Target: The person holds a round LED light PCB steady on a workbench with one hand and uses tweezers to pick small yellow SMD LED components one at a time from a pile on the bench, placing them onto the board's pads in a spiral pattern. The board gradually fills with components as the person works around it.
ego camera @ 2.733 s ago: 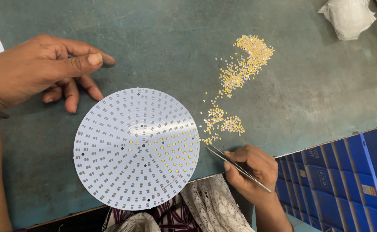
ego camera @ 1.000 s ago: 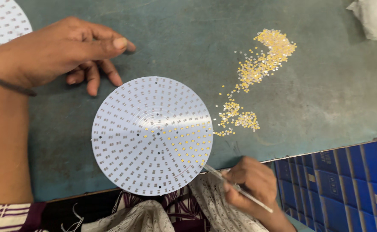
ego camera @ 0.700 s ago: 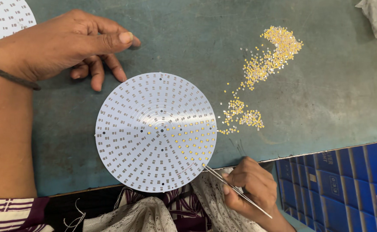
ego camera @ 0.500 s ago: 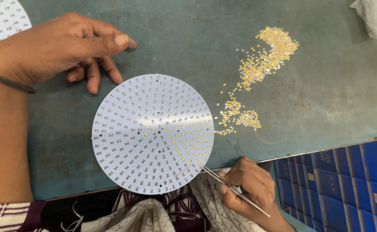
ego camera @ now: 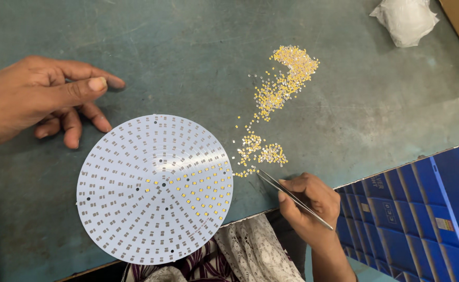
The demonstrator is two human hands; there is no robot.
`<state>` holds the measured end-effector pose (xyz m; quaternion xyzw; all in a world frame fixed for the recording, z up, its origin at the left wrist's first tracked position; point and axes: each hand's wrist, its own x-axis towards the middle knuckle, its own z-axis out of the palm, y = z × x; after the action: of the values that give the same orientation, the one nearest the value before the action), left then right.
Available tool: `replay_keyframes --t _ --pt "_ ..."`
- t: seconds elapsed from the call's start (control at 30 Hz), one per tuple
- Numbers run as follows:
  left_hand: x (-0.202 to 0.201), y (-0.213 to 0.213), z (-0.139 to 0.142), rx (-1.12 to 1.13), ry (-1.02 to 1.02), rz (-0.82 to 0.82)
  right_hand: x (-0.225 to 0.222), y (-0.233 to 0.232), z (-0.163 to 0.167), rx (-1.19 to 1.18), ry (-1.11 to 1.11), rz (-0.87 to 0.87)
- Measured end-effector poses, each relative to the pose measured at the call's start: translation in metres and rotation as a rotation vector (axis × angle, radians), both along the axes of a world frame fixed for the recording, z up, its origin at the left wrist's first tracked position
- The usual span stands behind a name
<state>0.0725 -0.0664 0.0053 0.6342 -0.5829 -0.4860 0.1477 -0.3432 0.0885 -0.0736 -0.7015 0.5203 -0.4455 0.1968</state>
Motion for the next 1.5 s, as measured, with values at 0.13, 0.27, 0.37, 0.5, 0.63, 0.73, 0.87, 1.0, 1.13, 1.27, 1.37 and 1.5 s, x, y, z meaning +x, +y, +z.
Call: replay_keyframes --t 0.13,0.27,0.37,0.5,0.63,0.73,0.87,1.0,1.13,1.27,1.37,1.5 --pt "-0.002 0.001 0.001 -0.009 -0.056 0.012 -0.003 -0.002 0.003 -0.025 0.004 0.069" --pt "-0.004 0.000 0.002 -0.020 -0.031 -0.007 -0.002 -0.003 0.005 -0.038 -0.009 0.085" --pt "-0.004 0.000 0.003 -0.010 -0.029 0.007 0.001 -0.003 0.006 -0.020 0.007 0.074" --pt "-0.001 0.000 0.003 -0.052 0.060 -0.076 0.009 0.001 0.010 -0.064 0.007 0.140" --pt "0.005 -0.001 0.005 -0.072 0.113 -0.155 0.031 0.018 0.011 -0.116 0.023 0.354" --pt "0.002 0.000 0.006 -0.051 0.092 -0.103 0.038 0.021 0.010 -0.143 0.049 0.410" --pt "-0.002 0.002 0.011 -0.059 0.112 -0.102 0.039 0.021 0.011 -0.129 0.058 0.403" --pt "-0.004 0.003 0.012 -0.103 0.108 -0.116 0.042 0.024 0.010 -0.152 0.057 0.396" --pt "-0.005 0.002 0.011 -0.100 0.097 -0.109 0.045 0.026 0.010 -0.162 0.074 0.377" --pt "-0.006 0.002 0.012 -0.101 0.068 -0.101 0.045 0.024 0.011 -0.162 0.090 0.392" --pt "-0.007 0.002 0.014 -0.097 0.083 -0.095 0.044 0.023 0.013 -0.143 0.076 0.406" --pt "-0.008 0.004 0.015 -0.094 0.079 -0.089 0.049 0.022 0.013 -0.169 0.047 0.378"
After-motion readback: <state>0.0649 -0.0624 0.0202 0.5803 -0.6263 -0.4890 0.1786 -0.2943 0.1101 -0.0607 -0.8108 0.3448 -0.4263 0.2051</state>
